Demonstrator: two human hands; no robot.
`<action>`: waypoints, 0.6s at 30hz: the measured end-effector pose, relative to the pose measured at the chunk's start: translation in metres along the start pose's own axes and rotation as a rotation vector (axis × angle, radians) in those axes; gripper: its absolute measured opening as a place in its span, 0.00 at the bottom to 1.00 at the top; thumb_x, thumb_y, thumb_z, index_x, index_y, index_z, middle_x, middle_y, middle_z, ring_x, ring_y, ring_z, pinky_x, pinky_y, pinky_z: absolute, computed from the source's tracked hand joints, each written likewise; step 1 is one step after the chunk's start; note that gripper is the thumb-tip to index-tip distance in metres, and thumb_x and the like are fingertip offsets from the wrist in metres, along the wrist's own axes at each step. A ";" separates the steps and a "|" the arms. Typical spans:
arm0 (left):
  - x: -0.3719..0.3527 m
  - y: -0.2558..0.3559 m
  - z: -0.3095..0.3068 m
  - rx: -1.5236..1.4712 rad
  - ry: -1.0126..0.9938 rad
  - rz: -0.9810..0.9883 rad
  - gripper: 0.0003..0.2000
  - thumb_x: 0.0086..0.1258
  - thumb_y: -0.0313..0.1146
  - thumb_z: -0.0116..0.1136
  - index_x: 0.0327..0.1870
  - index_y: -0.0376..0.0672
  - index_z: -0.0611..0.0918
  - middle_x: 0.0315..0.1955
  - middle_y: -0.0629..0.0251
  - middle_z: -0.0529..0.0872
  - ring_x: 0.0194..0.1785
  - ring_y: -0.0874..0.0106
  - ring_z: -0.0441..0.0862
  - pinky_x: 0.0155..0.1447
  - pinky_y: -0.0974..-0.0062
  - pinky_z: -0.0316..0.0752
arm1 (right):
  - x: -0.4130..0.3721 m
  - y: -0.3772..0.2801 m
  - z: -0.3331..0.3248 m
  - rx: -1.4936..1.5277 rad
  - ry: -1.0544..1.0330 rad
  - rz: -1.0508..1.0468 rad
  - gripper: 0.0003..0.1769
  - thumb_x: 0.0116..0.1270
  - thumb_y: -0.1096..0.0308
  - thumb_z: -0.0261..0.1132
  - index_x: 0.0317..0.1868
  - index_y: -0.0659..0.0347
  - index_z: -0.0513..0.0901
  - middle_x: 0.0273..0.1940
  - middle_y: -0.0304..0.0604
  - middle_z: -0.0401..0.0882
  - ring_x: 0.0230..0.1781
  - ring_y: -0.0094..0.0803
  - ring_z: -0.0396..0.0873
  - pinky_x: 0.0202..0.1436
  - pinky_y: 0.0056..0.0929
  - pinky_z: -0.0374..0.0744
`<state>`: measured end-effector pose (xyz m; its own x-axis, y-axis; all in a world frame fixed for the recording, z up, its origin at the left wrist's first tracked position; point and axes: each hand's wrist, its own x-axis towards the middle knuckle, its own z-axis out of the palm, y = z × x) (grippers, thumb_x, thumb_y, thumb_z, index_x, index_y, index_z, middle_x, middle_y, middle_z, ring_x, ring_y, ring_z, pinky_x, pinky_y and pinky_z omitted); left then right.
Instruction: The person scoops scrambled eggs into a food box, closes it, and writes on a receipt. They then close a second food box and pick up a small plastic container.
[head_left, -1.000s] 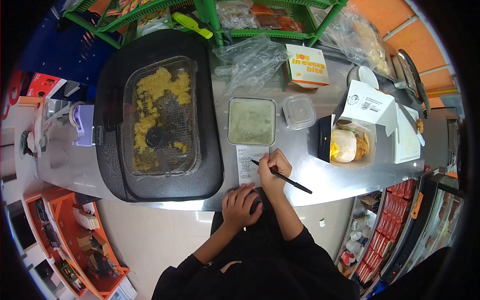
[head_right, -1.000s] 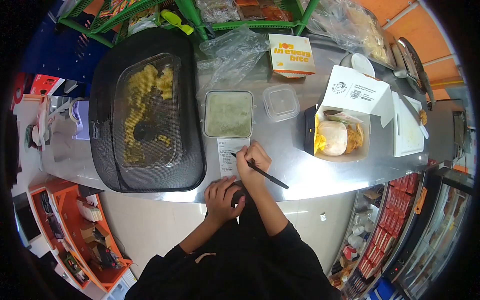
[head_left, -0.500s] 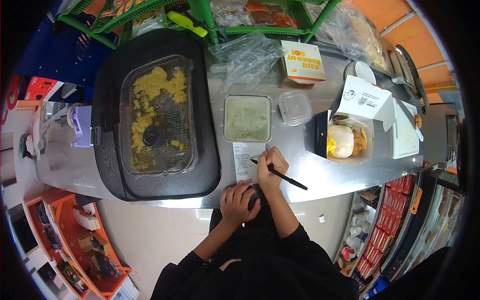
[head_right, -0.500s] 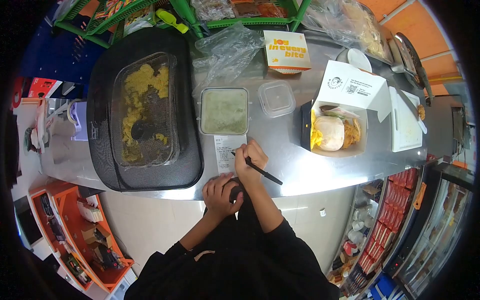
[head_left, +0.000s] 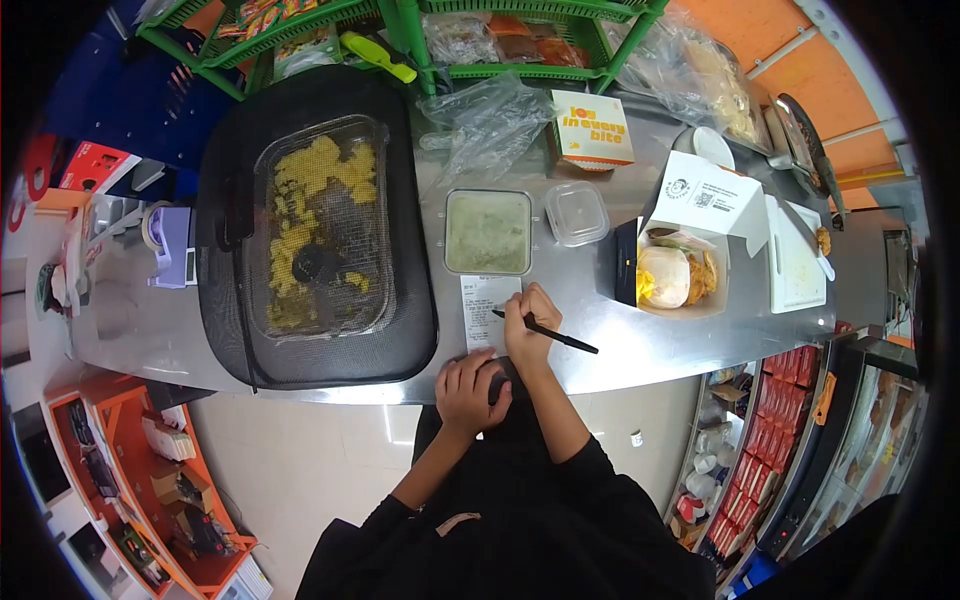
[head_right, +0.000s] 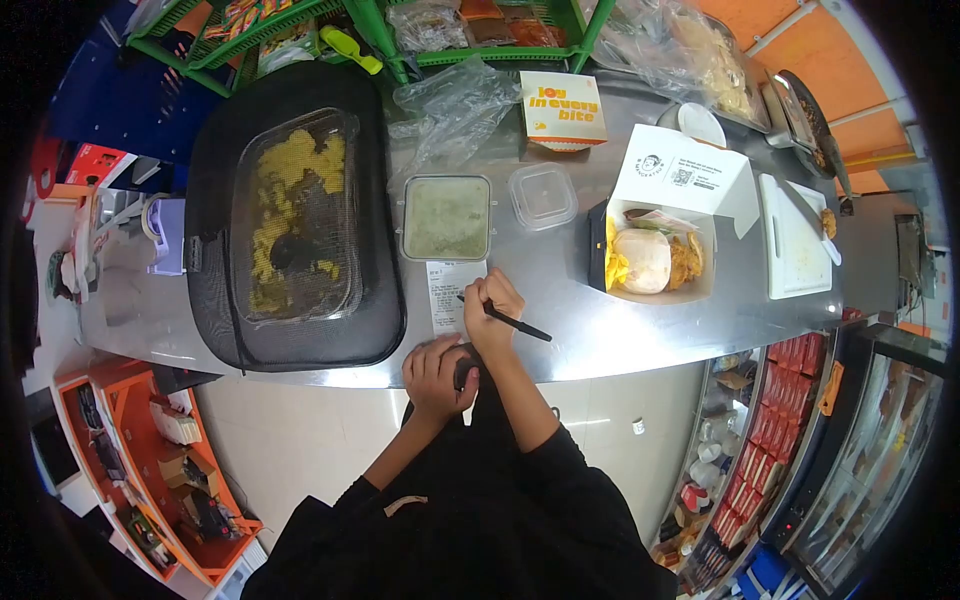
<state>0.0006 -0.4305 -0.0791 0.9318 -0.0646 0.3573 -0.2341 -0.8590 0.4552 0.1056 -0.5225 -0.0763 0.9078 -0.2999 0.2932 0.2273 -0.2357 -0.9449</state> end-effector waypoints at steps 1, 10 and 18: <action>0.000 0.001 -0.001 -0.005 -0.004 -0.009 0.12 0.56 0.44 0.56 0.35 0.48 0.79 0.47 0.67 0.80 0.48 0.66 0.76 0.58 0.62 0.63 | 0.000 0.000 0.000 -0.011 -0.003 -0.021 0.18 0.54 0.87 0.56 0.17 0.64 0.56 0.17 0.38 0.55 0.17 0.23 0.52 0.21 0.25 0.54; -0.003 -0.004 -0.003 0.018 -0.031 0.127 0.14 0.55 0.43 0.58 0.39 0.48 0.79 0.50 0.67 0.79 0.50 0.68 0.76 0.59 0.63 0.66 | 0.000 -0.002 0.002 0.003 0.047 -0.075 0.17 0.52 0.88 0.55 0.17 0.64 0.56 0.17 0.39 0.54 0.17 0.23 0.52 0.20 0.26 0.54; -0.003 -0.006 -0.004 0.083 -0.008 0.188 0.13 0.57 0.43 0.55 0.40 0.47 0.79 0.52 0.64 0.79 0.48 0.65 0.77 0.58 0.62 0.67 | -0.001 -0.005 0.000 0.047 0.072 -0.020 0.17 0.53 0.87 0.55 0.17 0.63 0.56 0.17 0.37 0.55 0.17 0.22 0.51 0.20 0.25 0.53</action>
<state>-0.0019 -0.4235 -0.0799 0.8763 -0.2312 0.4227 -0.3805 -0.8703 0.3127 0.1033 -0.5210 -0.0717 0.8755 -0.3620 0.3202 0.2632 -0.1987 -0.9441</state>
